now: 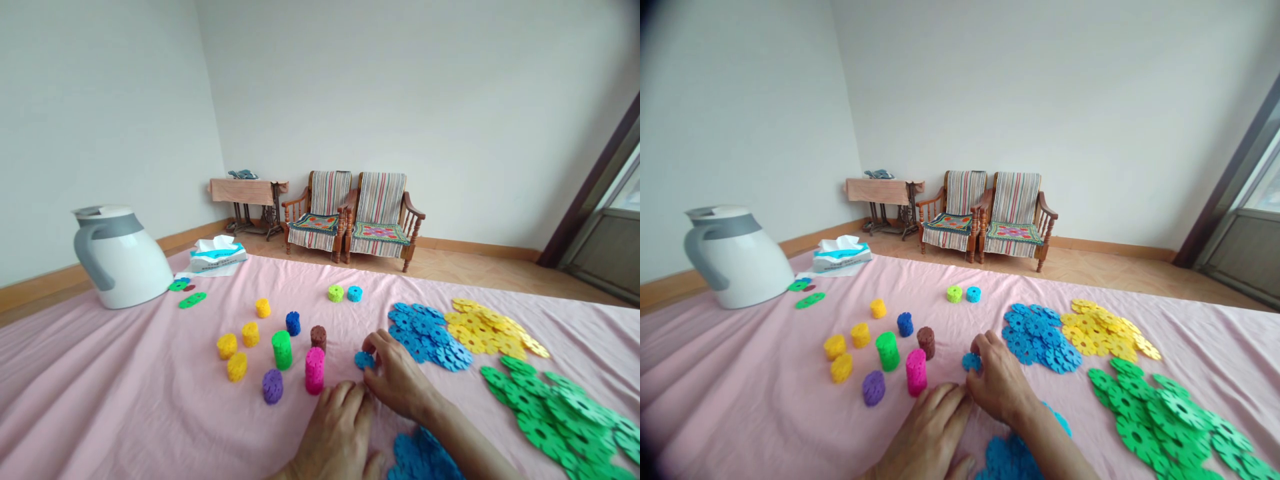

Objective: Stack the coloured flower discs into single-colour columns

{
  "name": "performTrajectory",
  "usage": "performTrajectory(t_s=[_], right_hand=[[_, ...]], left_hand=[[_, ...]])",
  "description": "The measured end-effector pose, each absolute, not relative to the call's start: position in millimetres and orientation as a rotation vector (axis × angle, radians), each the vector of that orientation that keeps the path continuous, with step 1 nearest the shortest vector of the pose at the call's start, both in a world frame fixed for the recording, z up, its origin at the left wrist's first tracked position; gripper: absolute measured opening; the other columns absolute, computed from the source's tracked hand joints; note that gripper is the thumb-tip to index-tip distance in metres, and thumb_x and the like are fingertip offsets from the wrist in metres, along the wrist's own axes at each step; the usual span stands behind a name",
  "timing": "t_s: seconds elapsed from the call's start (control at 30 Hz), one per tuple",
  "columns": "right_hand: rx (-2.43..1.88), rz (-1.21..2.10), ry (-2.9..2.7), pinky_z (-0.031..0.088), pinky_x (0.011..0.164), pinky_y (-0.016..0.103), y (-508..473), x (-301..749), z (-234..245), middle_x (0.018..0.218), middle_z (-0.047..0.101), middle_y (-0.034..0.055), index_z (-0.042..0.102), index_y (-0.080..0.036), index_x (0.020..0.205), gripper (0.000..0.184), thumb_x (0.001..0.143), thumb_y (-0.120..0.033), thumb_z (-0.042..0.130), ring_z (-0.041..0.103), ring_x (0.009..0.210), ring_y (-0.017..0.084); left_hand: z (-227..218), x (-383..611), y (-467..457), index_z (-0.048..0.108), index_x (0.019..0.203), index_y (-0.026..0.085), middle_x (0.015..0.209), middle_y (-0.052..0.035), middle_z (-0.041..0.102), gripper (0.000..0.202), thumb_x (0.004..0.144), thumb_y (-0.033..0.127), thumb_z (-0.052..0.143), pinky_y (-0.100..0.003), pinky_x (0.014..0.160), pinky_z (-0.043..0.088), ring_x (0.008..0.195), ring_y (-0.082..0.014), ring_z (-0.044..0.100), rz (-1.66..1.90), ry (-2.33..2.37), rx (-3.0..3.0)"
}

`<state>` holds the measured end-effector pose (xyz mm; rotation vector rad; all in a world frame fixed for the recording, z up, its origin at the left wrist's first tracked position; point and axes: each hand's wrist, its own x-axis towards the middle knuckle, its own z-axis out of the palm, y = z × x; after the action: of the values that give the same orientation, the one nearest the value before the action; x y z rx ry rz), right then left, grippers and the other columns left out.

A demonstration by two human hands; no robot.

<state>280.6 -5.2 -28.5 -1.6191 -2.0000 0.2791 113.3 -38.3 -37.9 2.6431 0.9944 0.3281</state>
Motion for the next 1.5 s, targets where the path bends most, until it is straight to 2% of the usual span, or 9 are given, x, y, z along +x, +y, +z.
performTrajectory(t_s=[0.2, 0.33, 0.43, 0.53, 0.7, 0.87, 1.1, 1.5], right_hand=[[-1.637, 0.228, -2.011, 0.039, 0.067, 0.025, -5.5, 277.3, -27.4, 0.085, 0.056, 0.0037, 0.056, -0.019, 0.088, 0.018, 0.072, -0.015, 0.049, 0.055, 0.077, 0.016], [-1.640, 0.223, -2.026, 0.040, 0.069, 0.027, -4.6, 280.6, -25.7, 0.088, 0.059, 0.0048, 0.057, -0.019, 0.089, 0.018, 0.073, -0.017, 0.049, 0.057, 0.078, 0.017], [-1.633, 0.288, -1.994, 0.042, 0.071, 0.027, -3.5, 290.4, -23.3, 0.090, 0.062, 0.0052, 0.058, -0.018, 0.093, 0.022, 0.072, -0.016, 0.051, 0.058, 0.079, 0.017], [-1.642, 0.432, -1.973, 0.042, 0.068, 0.026, -2.7, 302.1, -21.6, 0.082, 0.066, 0.0029, 0.058, -0.018, 0.093, 0.029, 0.067, -0.009, 0.048, 0.061, 0.073, 0.015], [-1.593, 0.595, -1.929, 0.042, 0.064, 0.024, -3.6, 312.1, -18.4, 0.075, 0.071, 0.0008, 0.057, -0.018, 0.090, 0.034, 0.063, -0.004, 0.042, 0.064, 0.069, 0.014], [-1.543, 0.657, -1.947, 0.040, 0.065, 0.024, -5.2, 312.9, -15.3, 0.077, 0.074, -0.0007, 0.055, -0.019, 0.091, 0.036, 0.062, -0.003, 0.039, 0.066, 0.072, 0.014], [-1.529, 0.603, -1.963, 0.040, 0.068, 0.024, -9.0, 309.8, -14.2, 0.078, 0.074, -0.0007, 0.054, -0.020, 0.092, 0.037, 0.064, -0.003, 0.038, 0.066, 0.076, 0.015], [-1.535, 0.594, -1.948, 0.043, 0.069, 0.024, -10.4, 305.0, -13.6, 0.078, 0.072, 0.0009, 0.055, -0.019, 0.091, 0.036, 0.065, -0.001, 0.038, 0.065, 0.076, 0.015]], left_hand=[[-39.2, 113.2, -39.0, 0.051, 0.128, 0.011, 0.127, -0.0146, 0.053, 0.058, 0.082, 0.045, 0.058, -0.045, 0.102, 0.036, 0.116, -0.0313, 0.045, 0.380, 0.993, 2.642], [-40.8, 113.1, -39.0, 0.051, 0.127, 0.010, 0.128, -0.0153, 0.052, 0.056, 0.079, 0.039, 0.060, -0.046, 0.104, 0.035, 0.117, -0.0312, 0.044, 0.384, 1.000, 2.593], [-43.0, 114.1, -38.9, 0.047, 0.131, 0.008, 0.140, -0.0190, 0.040, 0.060, 0.075, 0.028, 0.058, -0.050, 0.107, 0.029, 0.129, -0.0344, 0.034, 0.324, 1.042, 2.533], [-44.2, 117.3, -39.2, 0.034, 0.139, 0.002, 0.149, -0.0224, 0.023, 0.076, 0.067, 0.017, 0.055, -0.054, 0.110, 0.022, 0.137, -0.0376, 0.017, 0.260, 1.087, 2.482], [-45.9, 125.4, -40.1, 0.016, 0.144, -0.002, 0.151, -0.0227, 0.012, 0.089, 0.064, 0.015, 0.052, -0.057, 0.111, 0.017, 0.139, -0.0367, 0.004, 0.374, 1.134, 2.414], [-49.2, 130.6, -38.3, 0.012, 0.146, 0.005, 0.152, -0.0193, 0.012, 0.089, 0.066, 0.015, 0.050, -0.056, 0.111, 0.019, 0.140, -0.0341, 0.007, 0.455, 1.183, 2.349], [-37.1, 132.5, -36.2, 0.017, 0.144, -0.002, 0.150, -0.0227, 0.020, 0.084, 0.067, 0.014, 0.047, -0.053, 0.112, 0.017, 0.139, -0.0334, 0.014, 0.414, 1.249, 2.351], [-56.2, 130.5, -32.0, 0.017, 0.145, 0.006, 0.149, -0.0170, 0.026, 0.087, 0.063, 0.013, 0.047, -0.050, 0.113, 0.020, 0.138, -0.0294, 0.018, 0.543, 1.215, 2.394]])
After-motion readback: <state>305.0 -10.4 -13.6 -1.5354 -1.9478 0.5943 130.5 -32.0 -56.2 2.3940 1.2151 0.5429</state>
